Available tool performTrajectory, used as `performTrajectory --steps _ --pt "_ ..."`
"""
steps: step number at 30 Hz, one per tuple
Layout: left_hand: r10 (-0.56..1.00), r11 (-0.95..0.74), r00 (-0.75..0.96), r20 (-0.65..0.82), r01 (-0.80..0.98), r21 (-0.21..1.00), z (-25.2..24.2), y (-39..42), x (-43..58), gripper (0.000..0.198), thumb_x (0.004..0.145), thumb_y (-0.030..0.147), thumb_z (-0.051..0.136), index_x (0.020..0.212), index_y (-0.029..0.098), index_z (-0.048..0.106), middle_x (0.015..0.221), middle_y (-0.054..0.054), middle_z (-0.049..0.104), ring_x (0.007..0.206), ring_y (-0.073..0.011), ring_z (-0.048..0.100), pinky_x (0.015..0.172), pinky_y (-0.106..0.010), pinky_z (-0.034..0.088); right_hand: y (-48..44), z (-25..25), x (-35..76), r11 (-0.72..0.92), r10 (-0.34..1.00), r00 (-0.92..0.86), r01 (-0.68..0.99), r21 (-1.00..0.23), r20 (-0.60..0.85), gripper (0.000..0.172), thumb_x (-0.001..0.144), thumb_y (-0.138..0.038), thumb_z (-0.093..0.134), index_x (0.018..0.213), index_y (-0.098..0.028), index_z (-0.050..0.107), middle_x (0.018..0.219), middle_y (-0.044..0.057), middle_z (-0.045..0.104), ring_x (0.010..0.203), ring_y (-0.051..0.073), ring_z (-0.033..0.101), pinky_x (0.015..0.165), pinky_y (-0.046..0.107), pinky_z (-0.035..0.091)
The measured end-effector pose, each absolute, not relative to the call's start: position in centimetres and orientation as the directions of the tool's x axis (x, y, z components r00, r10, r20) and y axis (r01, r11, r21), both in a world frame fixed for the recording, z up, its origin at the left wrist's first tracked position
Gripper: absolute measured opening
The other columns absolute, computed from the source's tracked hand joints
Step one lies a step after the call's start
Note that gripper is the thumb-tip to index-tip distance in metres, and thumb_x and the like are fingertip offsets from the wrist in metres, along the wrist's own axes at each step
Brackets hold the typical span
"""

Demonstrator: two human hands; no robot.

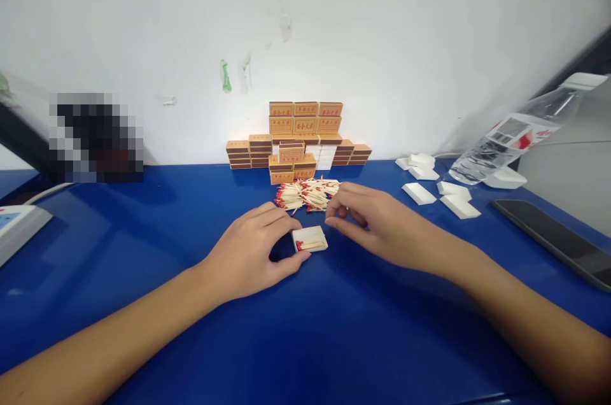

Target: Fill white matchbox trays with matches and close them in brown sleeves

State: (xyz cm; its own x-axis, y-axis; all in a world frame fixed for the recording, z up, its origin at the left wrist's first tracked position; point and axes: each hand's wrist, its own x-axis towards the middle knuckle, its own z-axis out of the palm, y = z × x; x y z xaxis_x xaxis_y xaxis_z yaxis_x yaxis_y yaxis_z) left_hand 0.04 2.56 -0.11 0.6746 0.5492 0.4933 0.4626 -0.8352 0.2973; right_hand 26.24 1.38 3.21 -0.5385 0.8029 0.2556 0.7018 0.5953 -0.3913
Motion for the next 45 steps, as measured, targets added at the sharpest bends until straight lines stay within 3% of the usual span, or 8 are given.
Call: performTrajectory --steps 5,9,17,21,24,28,45 --pt "0.530 -0.846 0.681 0.504 0.460 0.269 -0.3 2.6 0.0 0.021 0.095 0.033 0.073 0.110 0.017 0.070 0.105 -0.008 0.077 0.097 -0.0254 0.070 0.087 -0.042 0.059 1.7 3.1 26.4 0.620 0.781 -0.568 0.657 -0.429 0.260 0.011 0.102 -0.024 0.063 0.093 -0.021 0.069 0.083 0.001 0.063 0.075 0.016 0.055 0.068 0.030 0.041" --pt "0.508 -0.859 0.692 0.513 0.451 0.243 -0.3 2.6 -0.1 0.022 0.096 0.033 0.072 0.110 0.017 0.070 0.104 -0.009 0.076 0.096 -0.0255 0.070 0.087 -0.042 0.059 1.2 2.2 25.1 0.634 0.755 -0.627 0.619 -0.464 0.194 0.012 0.102 -0.020 0.060 0.097 -0.020 0.071 0.090 0.002 0.065 0.078 0.015 0.056 0.069 0.029 0.041" --pt "0.477 -0.874 0.708 0.520 0.441 0.203 -0.3 2.6 -0.2 0.021 0.097 0.033 0.070 0.110 0.017 0.069 0.103 -0.009 0.076 0.096 -0.0259 0.070 0.085 -0.042 0.060 1.5 2.6 25.6 0.638 0.761 -0.599 0.622 -0.454 0.249 0.018 0.106 -0.029 0.059 0.095 -0.021 0.072 0.085 0.002 0.064 0.075 0.016 0.056 0.068 0.030 0.042" --pt "0.472 -0.877 0.709 0.524 0.439 0.195 -0.4 2.6 -0.2 0.022 0.098 0.034 0.070 0.113 0.017 0.068 0.103 -0.009 0.076 0.098 -0.0261 0.071 0.087 -0.043 0.060 2.1 3.3 26.8 0.607 0.795 -0.515 0.653 -0.453 0.322 0.022 0.105 -0.034 0.060 0.089 -0.022 0.070 0.079 0.001 0.063 0.067 0.015 0.053 0.063 0.030 0.040" --pt "0.469 -0.877 0.710 0.526 0.443 0.185 -0.4 2.6 -0.2 0.023 0.098 0.035 0.070 0.113 0.017 0.068 0.104 -0.009 0.077 0.099 -0.0263 0.071 0.088 -0.043 0.061 3.0 3.3 28.3 0.535 0.837 -0.421 0.764 -0.360 0.350 0.023 0.103 -0.039 0.060 0.093 -0.022 0.070 0.082 0.003 0.064 0.069 0.016 0.055 0.063 0.031 0.040" --pt "0.457 -0.882 0.713 0.532 0.439 0.170 -0.5 2.7 -0.3 0.023 0.098 0.035 0.070 0.112 0.016 0.068 0.104 -0.010 0.077 0.099 -0.0266 0.072 0.088 -0.043 0.061 4.4 2.4 30.2 0.451 0.887 -0.402 0.859 -0.241 0.227 0.023 0.099 -0.043 0.064 0.101 -0.021 0.070 0.096 0.007 0.067 0.080 0.020 0.061 0.071 0.033 0.044" --pt "0.416 -0.902 0.718 0.557 0.406 0.150 -0.5 2.7 -0.2 0.020 0.099 0.032 0.068 0.111 0.015 0.068 0.098 -0.007 0.076 0.094 -0.0252 0.070 0.084 -0.041 0.060 5.0 2.4 31.3 0.399 0.911 -0.412 0.871 -0.285 0.016 0.016 0.098 -0.035 0.060 0.091 -0.022 0.066 0.090 0.007 0.069 0.080 0.022 0.063 0.069 0.034 0.046"
